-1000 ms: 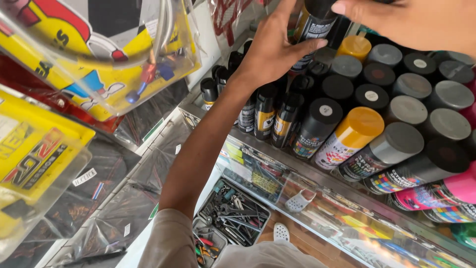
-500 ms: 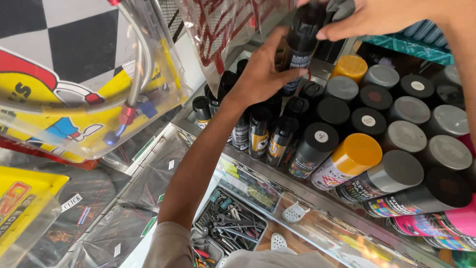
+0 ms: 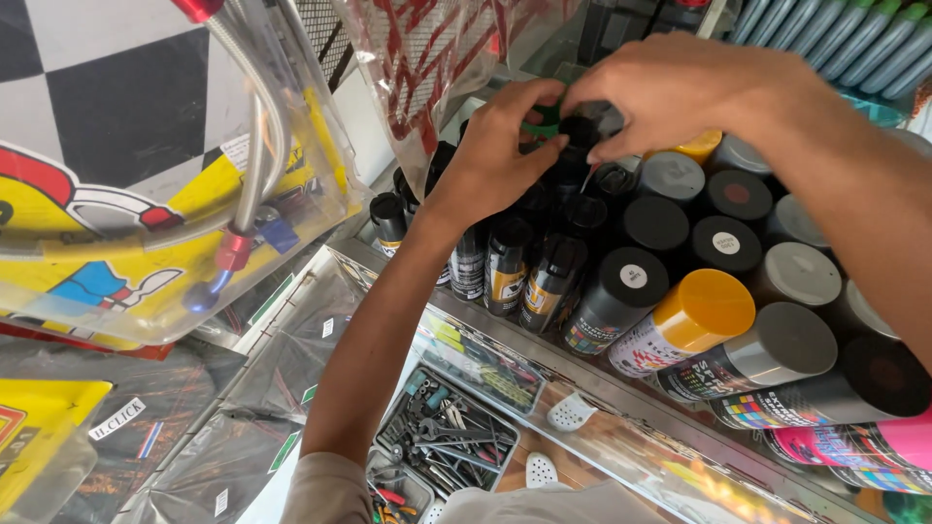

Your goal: The person is wiping spray cans with a cloth and organizing them on a shelf in a parts shop.

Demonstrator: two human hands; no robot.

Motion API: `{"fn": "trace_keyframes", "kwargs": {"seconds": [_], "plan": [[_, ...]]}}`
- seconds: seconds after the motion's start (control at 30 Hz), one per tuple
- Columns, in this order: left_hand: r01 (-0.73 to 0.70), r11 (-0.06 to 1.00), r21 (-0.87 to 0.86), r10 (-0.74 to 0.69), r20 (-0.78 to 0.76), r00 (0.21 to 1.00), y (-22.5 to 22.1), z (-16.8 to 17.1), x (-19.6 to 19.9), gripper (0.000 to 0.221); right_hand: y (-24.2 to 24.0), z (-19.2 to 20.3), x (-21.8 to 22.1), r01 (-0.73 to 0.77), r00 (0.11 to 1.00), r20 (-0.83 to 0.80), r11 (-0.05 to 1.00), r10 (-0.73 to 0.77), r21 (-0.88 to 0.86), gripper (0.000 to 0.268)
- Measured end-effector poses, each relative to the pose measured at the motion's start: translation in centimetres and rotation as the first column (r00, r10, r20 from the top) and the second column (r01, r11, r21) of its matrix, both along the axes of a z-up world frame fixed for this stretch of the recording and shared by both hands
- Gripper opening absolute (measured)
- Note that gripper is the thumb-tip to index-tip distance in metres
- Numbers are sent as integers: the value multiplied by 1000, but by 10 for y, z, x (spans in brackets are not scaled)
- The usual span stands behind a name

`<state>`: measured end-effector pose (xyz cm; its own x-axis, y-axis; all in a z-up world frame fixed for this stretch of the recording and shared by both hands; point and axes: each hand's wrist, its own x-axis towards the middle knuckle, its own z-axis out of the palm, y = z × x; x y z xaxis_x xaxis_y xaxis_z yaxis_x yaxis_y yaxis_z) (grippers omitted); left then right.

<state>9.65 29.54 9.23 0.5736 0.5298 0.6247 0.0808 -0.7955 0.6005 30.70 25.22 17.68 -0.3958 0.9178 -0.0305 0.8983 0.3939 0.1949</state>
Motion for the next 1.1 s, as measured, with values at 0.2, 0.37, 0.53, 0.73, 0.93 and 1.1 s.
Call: {"fn": "trace_keyframes", "kwargs": {"seconds": [0.2,0.37,0.53,0.73,0.93,1.1], "plan": [[-27,1000,1,27,52,998,-2,-5,-3,35,12,-27,-9,87,994,76,995,-84,-46,50],[-35,999,3,35,71,997,-2,-7,-8,34,12,-31,-16,115,992,68,989,-109,-89,53],[-37,999,-4,38,78,996,-3,-12,-10,33,14,-32,-14,156,987,41,981,-153,-115,54],[-34,999,32,32,69,997,-6,-14,-8,31,12,-29,-19,174,985,16,973,-174,-149,49],[26,998,57,-30,64,998,-8,-14,-6,28,4,-31,-21,205,978,49,974,-201,-97,46],[71,997,-28,-68,104,992,-12,-6,-13,24,-14,-30,-18,176,984,-9,982,-177,-70,55]]}}
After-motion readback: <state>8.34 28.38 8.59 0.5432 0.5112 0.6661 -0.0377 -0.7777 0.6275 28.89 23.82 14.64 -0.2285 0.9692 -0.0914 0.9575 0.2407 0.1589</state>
